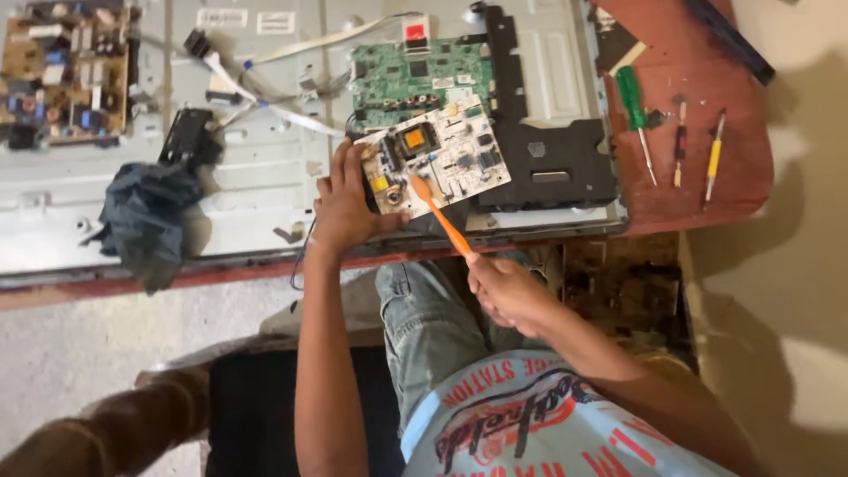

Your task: The person uses a toothbrush to scrub the surface of a circuit board placed on a disassembled appliance chassis. The person holds the board steady with the left hand while brushing with the right hand, moving the brush across different areas of the board.

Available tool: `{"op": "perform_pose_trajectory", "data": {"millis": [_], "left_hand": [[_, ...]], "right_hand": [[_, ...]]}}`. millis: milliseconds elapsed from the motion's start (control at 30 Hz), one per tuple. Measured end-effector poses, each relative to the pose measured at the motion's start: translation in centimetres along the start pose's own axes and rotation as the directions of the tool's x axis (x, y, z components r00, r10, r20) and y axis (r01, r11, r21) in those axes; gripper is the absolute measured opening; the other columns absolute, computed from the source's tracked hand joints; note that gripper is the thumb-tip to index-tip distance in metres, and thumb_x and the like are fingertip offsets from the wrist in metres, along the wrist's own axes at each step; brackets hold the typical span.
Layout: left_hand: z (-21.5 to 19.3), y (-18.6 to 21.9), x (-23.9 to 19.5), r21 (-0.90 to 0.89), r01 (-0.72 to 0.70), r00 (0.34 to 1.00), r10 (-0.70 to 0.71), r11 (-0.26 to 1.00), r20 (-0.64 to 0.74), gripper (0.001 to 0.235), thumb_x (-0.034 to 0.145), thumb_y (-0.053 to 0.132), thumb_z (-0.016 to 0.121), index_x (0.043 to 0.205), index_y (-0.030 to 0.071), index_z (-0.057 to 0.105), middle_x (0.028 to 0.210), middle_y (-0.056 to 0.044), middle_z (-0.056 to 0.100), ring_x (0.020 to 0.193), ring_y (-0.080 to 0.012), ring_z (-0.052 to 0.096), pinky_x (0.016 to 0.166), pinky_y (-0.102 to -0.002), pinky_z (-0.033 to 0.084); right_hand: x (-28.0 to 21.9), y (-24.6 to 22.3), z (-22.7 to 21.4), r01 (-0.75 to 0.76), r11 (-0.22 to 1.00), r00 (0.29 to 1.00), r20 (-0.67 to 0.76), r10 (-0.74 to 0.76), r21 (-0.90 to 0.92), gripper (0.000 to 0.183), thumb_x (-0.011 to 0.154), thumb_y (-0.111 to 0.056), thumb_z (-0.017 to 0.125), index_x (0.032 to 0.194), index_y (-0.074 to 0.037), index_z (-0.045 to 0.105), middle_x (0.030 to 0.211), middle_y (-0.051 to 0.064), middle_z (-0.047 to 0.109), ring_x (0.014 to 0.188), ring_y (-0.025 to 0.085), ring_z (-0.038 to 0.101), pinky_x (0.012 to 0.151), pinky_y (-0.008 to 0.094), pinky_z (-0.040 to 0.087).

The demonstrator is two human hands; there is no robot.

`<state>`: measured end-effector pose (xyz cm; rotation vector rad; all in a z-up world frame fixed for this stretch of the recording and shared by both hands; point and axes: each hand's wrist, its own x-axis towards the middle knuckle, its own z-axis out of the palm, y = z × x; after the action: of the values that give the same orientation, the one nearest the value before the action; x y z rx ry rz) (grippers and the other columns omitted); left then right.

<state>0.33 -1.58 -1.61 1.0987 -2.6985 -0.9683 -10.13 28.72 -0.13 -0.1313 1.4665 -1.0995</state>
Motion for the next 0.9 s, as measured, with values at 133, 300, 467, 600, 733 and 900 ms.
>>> {"op": "perform_pose_trajectory", "data": {"millis": [133,300,467,600,733,900], "left_hand": [[-0.9,0.5,0.2,-0.026,-0.25,0.956,0.243,0.968,-0.165,0.14,0.05,0.053,0.101,0.158,0.016,0.019,0.164,-0.01,0.017,0.143,-0.0507,0.033,0.112,-0.065,0.035],[0.4,0.0,0.1,-0.01,0.042,0.998,-0.041,0.999,0.043,0.139,0.049,0.053,0.095,0.161,0.027,0.017,0.172,0.005,0.011,0.144,-0.0465,0.035,0.11,-0.065,0.036],[-0.6,0.2,0.7,0.01,0.038,0.998,-0.038,0.999,0.042,0.14,0.053,0.053,0.096,0.161,0.025,0.013,0.171,0.002,0.01,0.146,-0.0506,0.026,0.11,-0.068,0.031],[0.3,-0.1,0.7,-0.009,-0.235,0.964,0.232,0.972,-0.132,0.14,0.052,0.057,0.098,0.16,0.018,0.017,0.166,-0.01,0.016,0.151,-0.0476,0.027,0.116,-0.067,0.028],[0.7,-0.2,0.7,0.023,-0.039,0.999,0.039,0.999,0.001,0.141,0.051,0.052,0.096,0.16,0.019,0.014,0.171,-0.004,0.011,0.146,-0.0481,0.029,0.109,-0.066,0.033],[-0.6,0.3,-0.1,0.013,-0.006,0.999,0.005,1.0,0.044,0.142,0.051,0.05,0.098,0.16,0.019,0.014,0.17,-0.003,0.011,0.143,-0.0513,0.029,0.107,-0.067,0.035]], "right_hand": [[-1.0,-0.1,-0.6,-0.078,0.996,0.995,-0.071,0.074,-0.048,0.052,0.1,-0.056,0.049,0.077,-0.01,0.052,0.049,-0.003,0.036,0.033,0.009,0.027,0.031,0.028,0.02],[1.1,0.5,-1.7,-0.009,0.998,1.0,-0.025,0.008,-0.063,0.049,0.1,-0.052,0.046,0.079,-0.008,0.052,0.047,-0.001,0.037,0.031,0.01,0.027,0.03,0.029,0.021],[0.8,-1.2,0.4,-0.137,0.989,0.99,-0.046,0.135,-0.048,0.049,0.1,-0.05,0.046,0.078,-0.007,0.051,0.047,0.002,0.038,0.031,0.012,0.026,0.03,0.03,0.019],[1.3,-0.4,0.3,0.019,0.997,1.0,-0.022,-0.021,-0.078,0.053,0.103,-0.054,0.045,0.075,-0.009,0.05,0.049,-0.003,0.036,0.033,0.01,0.028,0.031,0.028,0.021],[1.1,1.4,0.0,-0.055,0.993,0.993,-0.113,0.044,-0.102,0.052,0.098,-0.058,0.052,0.078,-0.01,0.056,0.052,-0.003,0.04,0.036,0.009,0.031,0.034,0.028,0.022],[1.3,1.4,0.5,0.05,0.991,0.997,-0.053,-0.057,-0.122,0.056,0.097,-0.062,0.048,0.077,-0.011,0.055,0.049,-0.004,0.037,0.034,0.008,0.027,0.031,0.027,0.021]]}}
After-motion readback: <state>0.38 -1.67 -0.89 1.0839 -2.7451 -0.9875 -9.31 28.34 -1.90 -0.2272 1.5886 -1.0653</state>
